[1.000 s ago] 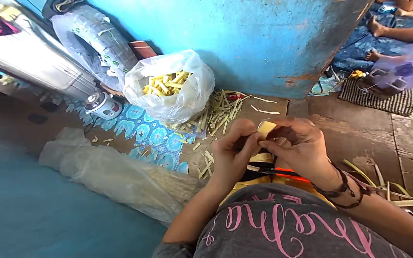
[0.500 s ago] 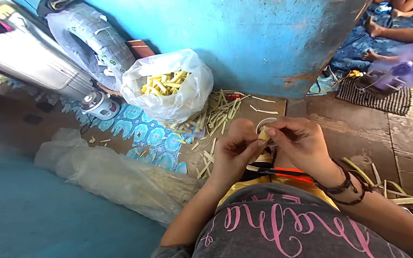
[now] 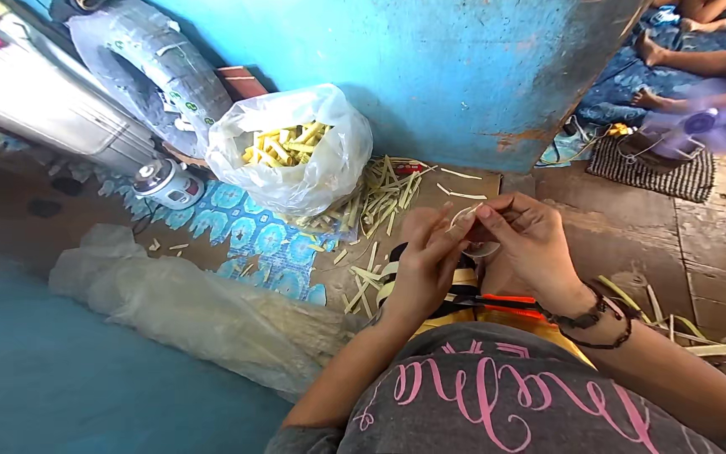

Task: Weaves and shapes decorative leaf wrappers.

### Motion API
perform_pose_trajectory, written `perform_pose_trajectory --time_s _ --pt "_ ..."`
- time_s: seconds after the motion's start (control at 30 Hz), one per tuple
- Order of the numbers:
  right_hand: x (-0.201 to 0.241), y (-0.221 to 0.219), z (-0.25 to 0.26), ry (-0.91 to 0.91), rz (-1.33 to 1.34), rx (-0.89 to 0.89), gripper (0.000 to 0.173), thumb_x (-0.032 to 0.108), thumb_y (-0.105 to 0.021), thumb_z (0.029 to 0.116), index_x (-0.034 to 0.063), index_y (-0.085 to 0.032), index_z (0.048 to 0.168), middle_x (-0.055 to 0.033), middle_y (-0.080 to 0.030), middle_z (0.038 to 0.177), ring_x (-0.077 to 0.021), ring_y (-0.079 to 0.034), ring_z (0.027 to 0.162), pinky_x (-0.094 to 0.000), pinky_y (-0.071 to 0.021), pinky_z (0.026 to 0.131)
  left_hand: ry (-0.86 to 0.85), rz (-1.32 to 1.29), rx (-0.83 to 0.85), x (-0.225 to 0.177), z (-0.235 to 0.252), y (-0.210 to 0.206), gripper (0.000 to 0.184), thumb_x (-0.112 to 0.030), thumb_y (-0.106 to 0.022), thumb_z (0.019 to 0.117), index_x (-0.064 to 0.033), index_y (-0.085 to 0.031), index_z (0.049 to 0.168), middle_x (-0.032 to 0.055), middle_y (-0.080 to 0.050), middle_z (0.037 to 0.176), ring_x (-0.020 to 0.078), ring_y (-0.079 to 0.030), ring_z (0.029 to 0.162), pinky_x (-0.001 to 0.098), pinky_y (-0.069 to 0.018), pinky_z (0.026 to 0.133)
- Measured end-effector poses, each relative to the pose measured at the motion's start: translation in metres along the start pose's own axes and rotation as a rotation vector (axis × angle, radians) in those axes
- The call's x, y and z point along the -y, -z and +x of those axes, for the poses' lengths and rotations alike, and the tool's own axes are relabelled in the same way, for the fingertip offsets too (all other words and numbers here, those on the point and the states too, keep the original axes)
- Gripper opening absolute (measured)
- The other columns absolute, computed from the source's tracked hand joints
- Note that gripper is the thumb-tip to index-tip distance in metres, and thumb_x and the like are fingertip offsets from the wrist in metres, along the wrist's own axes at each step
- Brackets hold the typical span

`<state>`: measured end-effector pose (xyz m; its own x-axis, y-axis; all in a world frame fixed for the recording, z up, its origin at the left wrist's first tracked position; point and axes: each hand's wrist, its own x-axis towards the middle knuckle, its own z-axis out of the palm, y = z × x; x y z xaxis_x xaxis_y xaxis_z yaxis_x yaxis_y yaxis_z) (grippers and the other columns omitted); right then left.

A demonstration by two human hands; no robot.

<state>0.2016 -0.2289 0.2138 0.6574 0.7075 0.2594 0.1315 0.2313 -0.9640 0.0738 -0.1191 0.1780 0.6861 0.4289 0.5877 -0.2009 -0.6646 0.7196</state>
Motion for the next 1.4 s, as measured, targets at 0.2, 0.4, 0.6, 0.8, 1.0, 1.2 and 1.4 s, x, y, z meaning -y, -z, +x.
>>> perform_pose_trajectory --time_s 0.2,0.4,0.6,0.8,1.0,1.2,1.4 --pt "-0.011 0.003 -0.006 0.838 -0.608 0.057 0.011 0.007 -0.063 0.0992 -0.0003 -0.071 0.102 -0.0101 -0.073 0.094 -0.0101 -0.069 0.089 -0.0201 -0.0564 0.08 0.604 -0.605 0.022 -0.02 0.02 0.027 0.013 -0.006 -0.063 0.0989 -0.003 -0.07 0.089 0.0034 -0.073 0.076 0.0114 -0.072 0.069 0.0294 -0.0632 0.067" --pt "-0.002 0.014 0.001 0.896 -0.577 0.166 0.025 0.022 -0.06 0.1049 0.0016 -0.072 0.112 -0.0111 -0.071 0.121 -0.0154 -0.064 0.123 -0.0282 -0.0517 0.105 0.376 -0.581 0.152 -0.039 0.014 0.042 0.03 0.003 -0.063 0.0945 0.0032 -0.065 0.125 0.0021 -0.075 0.102 0.006 -0.072 0.088 0.0258 -0.0606 0.082" --pt "0.01 0.005 -0.005 0.908 -0.658 0.023 0.015 0.011 -0.067 0.0985 -0.0008 -0.073 0.105 -0.0123 -0.074 0.101 -0.013 -0.071 0.095 -0.022 -0.0567 0.084 0.331 -0.465 -0.065 -0.029 0.017 0.032 0.007 0.001 -0.07 0.0912 -0.0043 -0.07 0.095 -0.0011 -0.073 0.079 0.0076 -0.071 0.068 0.0272 -0.0633 0.066" --pt "-0.003 0.001 -0.019 1.066 -0.511 0.179 0.015 0.006 -0.066 0.0987 0.0031 -0.069 0.113 -0.0123 -0.067 0.124 -0.0226 -0.061 0.128 -0.0368 -0.0523 0.108 0.693 -1.184 0.147 -0.04 0.012 0.037 0.012 -0.019 -0.065 0.0992 -0.0167 -0.078 0.098 0.0005 -0.076 0.09 0.006 -0.072 0.082 0.0244 -0.0596 0.08" --pt "0.017 0.003 -0.014 0.642 -0.298 0.123 0.023 0.026 -0.08 0.0887 0.0129 -0.067 0.101 0.0035 -0.065 0.108 -0.0038 -0.064 0.101 -0.0211 -0.0579 0.085 0.398 -0.777 0.122 -0.033 0.01 0.031 0.013 -0.008 -0.077 0.0886 -0.0148 -0.068 0.097 -0.0083 -0.07 0.086 -0.0005 -0.066 0.078 0.0201 -0.0571 0.075" --pt "0.026 0.01 -0.006 0.422 -0.211 0.136 0.021 0.009 -0.077 0.0886 0.0089 -0.067 0.107 0.0052 -0.071 0.095 -0.003 -0.069 0.081 -0.0202 -0.0613 0.074 0.164 -0.393 0.148 -0.037 0.006 0.03 0.024 0.002 -0.068 0.09 -0.0002 -0.061 0.113 0.0037 -0.067 0.105 0.0087 -0.068 0.095 0.0299 -0.0594 0.088" --pt "0.03 0.019 -0.019 0.886 -0.536 -0.018 0.006 0.013 -0.073 0.0948 0.0089 -0.069 0.098 -0.0018 -0.072 0.096 -0.0078 -0.07 0.093 -0.0224 -0.059 0.082 0.291 -0.532 0.189 -0.037 0.006 0.026 0.021 -0.006 -0.068 0.0954 -0.0002 -0.064 0.116 0.0009 -0.069 0.103 0.0058 -0.067 0.096 0.028 -0.0569 0.092"
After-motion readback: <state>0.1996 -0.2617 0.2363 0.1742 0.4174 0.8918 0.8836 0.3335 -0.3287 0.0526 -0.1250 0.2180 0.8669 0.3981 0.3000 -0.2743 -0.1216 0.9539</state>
